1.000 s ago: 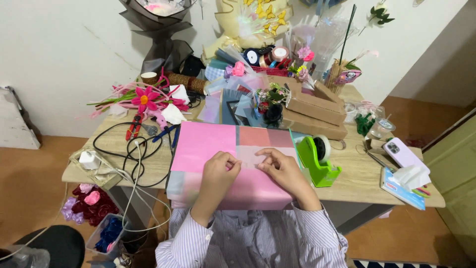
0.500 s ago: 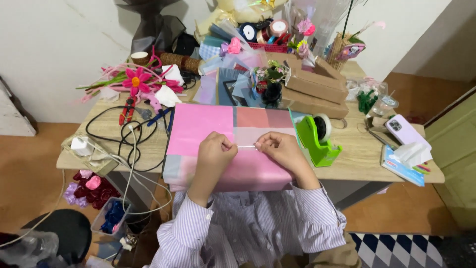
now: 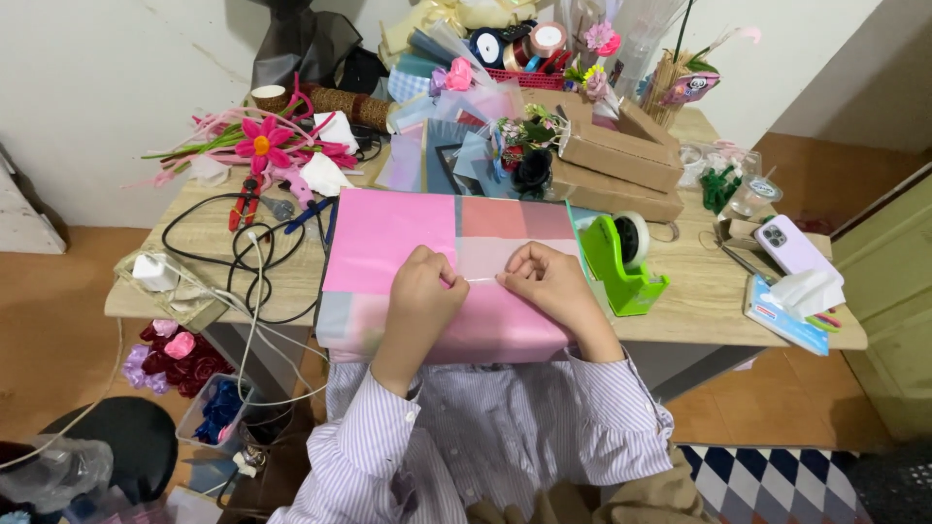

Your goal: The person wraps a rectangular box with pink and green patterned paper. They fold the paper edges over the box and secure them using a tape dispenser and clear tape. The person rotates the box to wrap different sides and smooths the paper down.

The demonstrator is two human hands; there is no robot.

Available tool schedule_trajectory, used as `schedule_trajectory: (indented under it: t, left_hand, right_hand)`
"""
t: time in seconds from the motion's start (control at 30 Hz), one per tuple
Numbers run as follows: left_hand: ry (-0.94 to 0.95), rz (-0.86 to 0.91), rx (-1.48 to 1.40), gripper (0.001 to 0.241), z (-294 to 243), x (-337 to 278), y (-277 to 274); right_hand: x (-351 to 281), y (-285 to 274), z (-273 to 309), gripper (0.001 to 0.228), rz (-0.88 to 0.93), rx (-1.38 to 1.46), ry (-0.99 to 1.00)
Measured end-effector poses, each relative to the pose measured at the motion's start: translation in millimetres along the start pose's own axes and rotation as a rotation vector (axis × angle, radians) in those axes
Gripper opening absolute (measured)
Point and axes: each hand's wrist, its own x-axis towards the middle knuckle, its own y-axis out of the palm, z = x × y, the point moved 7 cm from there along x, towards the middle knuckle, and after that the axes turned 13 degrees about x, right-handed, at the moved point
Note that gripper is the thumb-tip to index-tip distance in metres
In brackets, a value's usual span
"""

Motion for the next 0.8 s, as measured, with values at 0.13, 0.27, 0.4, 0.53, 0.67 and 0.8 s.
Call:
schedule_trajectory:
  t: [0.13, 0.27, 0.4, 0.53, 0.67, 0.8]
  left_hand:
    - [0.013, -0.029, -0.003, 0.022, 0.8, -1.8, 4.0]
    - [0.04, -0.07, -0.001, 0.024, -4.0, -4.1, -0.9]
    - [0.077, -0.136, 0.027, 0.026, -8.4, -7.6, -5.4]
    - [0.08, -0.083, -0.027, 0.025, -10.4, -10.5, -9.0]
    - [0.099, -0.075, -0.08, 0.028, -11.1, -10.1, -20.3]
    - [0.115, -0.014, -0.215, 0.031, -16.5, -13.2, -37.5]
  right_hand:
    - [1.1, 0.3, -3.1, 0.016, -0.006, -0.004, 0.003]
    - [1.5, 0.7, -3.2, 0.015, -0.013, -0.023, -0.005]
    - [2.6, 0.8, -5.8, 0.017, -0.019, -0.056, -0.013]
    - [7.9, 2.4, -15.2, 0.018, -0.018, -0.061, -0.013]
    - [7.0, 2.0, -12.2, 0.02, -0.02, -0.078, -0.009]
    - [4.3, 0.8, -9.0, 0.017, -0.022, -0.1, -0.028]
